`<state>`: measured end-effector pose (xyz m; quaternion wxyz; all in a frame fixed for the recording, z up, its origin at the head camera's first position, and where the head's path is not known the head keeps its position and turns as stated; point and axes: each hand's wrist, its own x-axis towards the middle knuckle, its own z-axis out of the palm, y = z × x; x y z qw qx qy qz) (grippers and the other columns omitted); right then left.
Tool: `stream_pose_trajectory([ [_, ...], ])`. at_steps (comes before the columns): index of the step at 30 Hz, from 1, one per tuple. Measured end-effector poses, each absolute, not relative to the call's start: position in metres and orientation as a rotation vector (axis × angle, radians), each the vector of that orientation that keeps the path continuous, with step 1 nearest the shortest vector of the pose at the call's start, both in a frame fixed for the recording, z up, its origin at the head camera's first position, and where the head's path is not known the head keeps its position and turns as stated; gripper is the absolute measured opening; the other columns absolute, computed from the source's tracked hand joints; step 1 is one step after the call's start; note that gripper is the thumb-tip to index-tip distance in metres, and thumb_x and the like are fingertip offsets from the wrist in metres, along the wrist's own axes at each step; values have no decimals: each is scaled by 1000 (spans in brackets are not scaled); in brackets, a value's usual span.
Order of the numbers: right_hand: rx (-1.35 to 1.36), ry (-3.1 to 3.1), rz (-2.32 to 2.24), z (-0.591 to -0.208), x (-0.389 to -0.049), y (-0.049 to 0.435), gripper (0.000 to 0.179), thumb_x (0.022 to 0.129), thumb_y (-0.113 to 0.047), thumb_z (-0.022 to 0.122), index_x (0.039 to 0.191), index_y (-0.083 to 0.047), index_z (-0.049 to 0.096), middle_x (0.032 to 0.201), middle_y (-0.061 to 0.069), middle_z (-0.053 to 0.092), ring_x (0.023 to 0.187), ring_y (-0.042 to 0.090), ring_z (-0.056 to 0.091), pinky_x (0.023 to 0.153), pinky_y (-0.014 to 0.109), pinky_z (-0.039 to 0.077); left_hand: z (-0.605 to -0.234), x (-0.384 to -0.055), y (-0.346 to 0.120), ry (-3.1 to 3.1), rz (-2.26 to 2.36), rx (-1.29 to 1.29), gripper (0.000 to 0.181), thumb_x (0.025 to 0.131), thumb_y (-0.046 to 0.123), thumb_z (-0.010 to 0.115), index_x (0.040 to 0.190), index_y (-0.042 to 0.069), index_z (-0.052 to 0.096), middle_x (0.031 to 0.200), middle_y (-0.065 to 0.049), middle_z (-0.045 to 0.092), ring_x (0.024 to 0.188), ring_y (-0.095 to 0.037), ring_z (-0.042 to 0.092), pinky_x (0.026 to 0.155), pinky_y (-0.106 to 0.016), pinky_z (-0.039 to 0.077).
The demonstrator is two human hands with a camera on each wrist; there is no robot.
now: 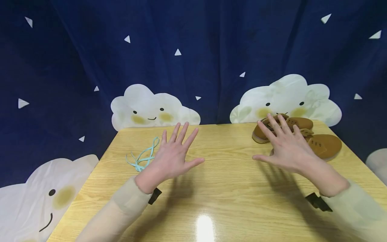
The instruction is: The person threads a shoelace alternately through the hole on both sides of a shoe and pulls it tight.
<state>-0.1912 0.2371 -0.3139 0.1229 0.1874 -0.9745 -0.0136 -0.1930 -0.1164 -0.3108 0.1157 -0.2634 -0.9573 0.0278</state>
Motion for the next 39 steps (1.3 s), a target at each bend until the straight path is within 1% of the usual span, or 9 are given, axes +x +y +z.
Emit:
stream_pose_trajectory([
  [4,546,-2858,-31,-310,-193,240,109,79,-80,52,157,-15,12,161,16,-3,144,41,-4,99,75,14,-309,-195,-113,-2818,56,-757,88,89,78,31,157,27,8,162,-9,-2,146,-32,-4,108,-66,9],
  [8,533,-2868,-17,-308,-195,244,111,78,-80,53,157,-15,12,161,16,-3,144,44,0,99,74,14,-309,-196,-111,-2832,60,-743,89,89,78,30,157,28,5,162,-8,-3,146,-31,-6,108,-66,10],
  [12,509,-2894,-11,-308,-197,251,113,77,-80,54,157,-14,10,161,17,-3,142,47,3,99,75,13,-311,-198,-108,-2859,33,-762,89,88,79,28,157,28,4,161,-8,-5,146,-29,-9,109,-66,7],
  [15,492,-2909,-28,-309,-201,258,115,76,-81,53,157,-13,10,160,20,-2,141,49,5,98,75,13,-314,-201,-105,-2867,34,-772,90,88,80,28,157,28,4,162,-8,-5,146,-29,-10,109,-65,6],
  [22,473,-2916,-31,-309,-208,276,116,76,-78,58,157,-14,5,160,21,-3,142,49,0,98,74,13,-318,-210,-93,-2848,44,-801,90,88,79,30,158,27,7,162,-9,-3,146,-30,-6,109,-65,8],
  [24,464,-2921,-21,-309,-209,282,117,75,-78,58,158,-16,3,160,21,-3,142,48,-3,98,74,13,-319,-213,-90,-2840,36,-815,90,88,78,31,158,26,10,162,-9,-1,147,-31,-5,108,-66,10],
  [29,438,-2951,1,-307,-212,295,117,75,-78,59,157,-16,2,159,21,-7,142,46,-9,96,76,12,-321,-218,-80,-2842,51,-832,90,88,79,31,158,25,10,162,-10,0,147,-31,-4,109,-66,10],
  [35,425,-2971,-10,-306,-218,307,119,74,-78,60,157,-12,6,159,24,-4,141,50,-2,96,77,12,-321,-224,-67,-2848,49,-846,90,88,79,31,158,27,7,162,-9,0,146,-31,-5,109,-65,8],
  [39,410,-2980,-7,-308,-222,315,120,73,-77,63,157,-10,8,158,25,-4,140,52,-1,95,76,14,-322,-229,-61,-2850,39,-849,91,87,79,30,157,28,3,162,-9,0,146,-32,-4,109,-65,8],
])
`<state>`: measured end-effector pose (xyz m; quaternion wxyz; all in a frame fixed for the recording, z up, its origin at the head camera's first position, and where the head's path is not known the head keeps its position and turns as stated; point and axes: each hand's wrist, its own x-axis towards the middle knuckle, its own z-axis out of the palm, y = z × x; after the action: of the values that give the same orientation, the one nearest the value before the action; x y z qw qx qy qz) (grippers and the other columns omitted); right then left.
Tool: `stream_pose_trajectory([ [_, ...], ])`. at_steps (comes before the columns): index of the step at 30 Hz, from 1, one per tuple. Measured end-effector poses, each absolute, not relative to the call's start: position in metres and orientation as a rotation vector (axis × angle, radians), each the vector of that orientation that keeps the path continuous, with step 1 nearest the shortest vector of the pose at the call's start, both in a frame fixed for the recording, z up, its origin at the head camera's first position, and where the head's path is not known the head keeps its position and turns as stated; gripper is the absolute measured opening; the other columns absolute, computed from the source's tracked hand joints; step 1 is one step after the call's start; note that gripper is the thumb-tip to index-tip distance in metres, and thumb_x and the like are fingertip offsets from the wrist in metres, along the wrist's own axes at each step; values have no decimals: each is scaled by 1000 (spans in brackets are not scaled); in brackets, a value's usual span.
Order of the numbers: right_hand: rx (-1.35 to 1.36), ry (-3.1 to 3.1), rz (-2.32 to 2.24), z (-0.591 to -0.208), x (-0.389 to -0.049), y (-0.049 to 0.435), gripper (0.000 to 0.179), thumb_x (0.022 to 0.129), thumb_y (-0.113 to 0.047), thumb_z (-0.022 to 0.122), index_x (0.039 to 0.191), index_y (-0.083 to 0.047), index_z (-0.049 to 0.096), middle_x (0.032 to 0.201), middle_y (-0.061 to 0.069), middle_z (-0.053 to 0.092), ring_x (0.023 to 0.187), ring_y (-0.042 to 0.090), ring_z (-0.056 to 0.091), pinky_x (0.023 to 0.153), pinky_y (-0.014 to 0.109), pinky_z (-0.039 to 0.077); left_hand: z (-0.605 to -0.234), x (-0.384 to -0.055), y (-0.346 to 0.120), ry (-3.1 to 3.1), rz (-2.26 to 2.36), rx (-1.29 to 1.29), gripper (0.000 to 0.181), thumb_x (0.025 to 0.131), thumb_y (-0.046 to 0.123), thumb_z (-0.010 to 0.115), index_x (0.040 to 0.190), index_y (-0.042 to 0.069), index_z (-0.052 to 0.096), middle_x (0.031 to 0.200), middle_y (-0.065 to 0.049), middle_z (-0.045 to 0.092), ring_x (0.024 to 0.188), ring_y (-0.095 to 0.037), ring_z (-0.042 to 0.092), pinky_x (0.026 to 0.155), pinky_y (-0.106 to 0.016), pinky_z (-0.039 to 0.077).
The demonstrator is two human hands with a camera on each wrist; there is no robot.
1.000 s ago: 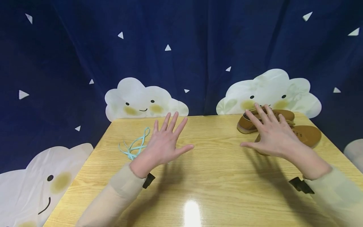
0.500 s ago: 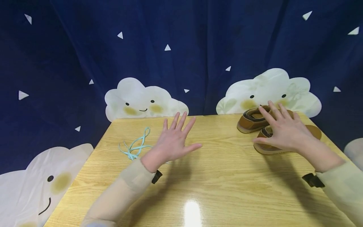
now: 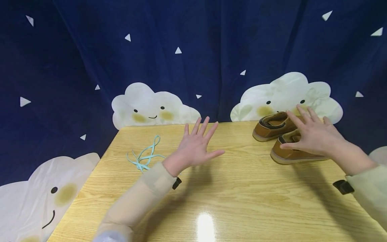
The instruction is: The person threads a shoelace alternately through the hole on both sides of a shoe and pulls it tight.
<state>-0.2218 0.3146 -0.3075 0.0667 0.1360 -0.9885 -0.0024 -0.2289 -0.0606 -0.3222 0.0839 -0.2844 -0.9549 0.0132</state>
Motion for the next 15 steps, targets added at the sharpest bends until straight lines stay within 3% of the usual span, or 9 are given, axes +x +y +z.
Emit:
stream_pose_trajectory([
  [8,367,-3046,21,-314,-232,334,125,71,-79,62,157,-13,-1,156,28,-10,138,54,-9,93,77,13,-328,-237,-48,-2878,6,-837,92,87,79,33,157,28,2,162,-8,0,147,-30,-5,109,-65,7],
  [15,327,-3060,20,-320,-242,350,128,69,-77,67,156,-8,3,153,35,-1,135,59,1,91,77,16,-331,-243,-34,-2865,12,-821,93,86,81,31,157,28,3,162,-7,1,147,-30,-2,110,-64,8],
])
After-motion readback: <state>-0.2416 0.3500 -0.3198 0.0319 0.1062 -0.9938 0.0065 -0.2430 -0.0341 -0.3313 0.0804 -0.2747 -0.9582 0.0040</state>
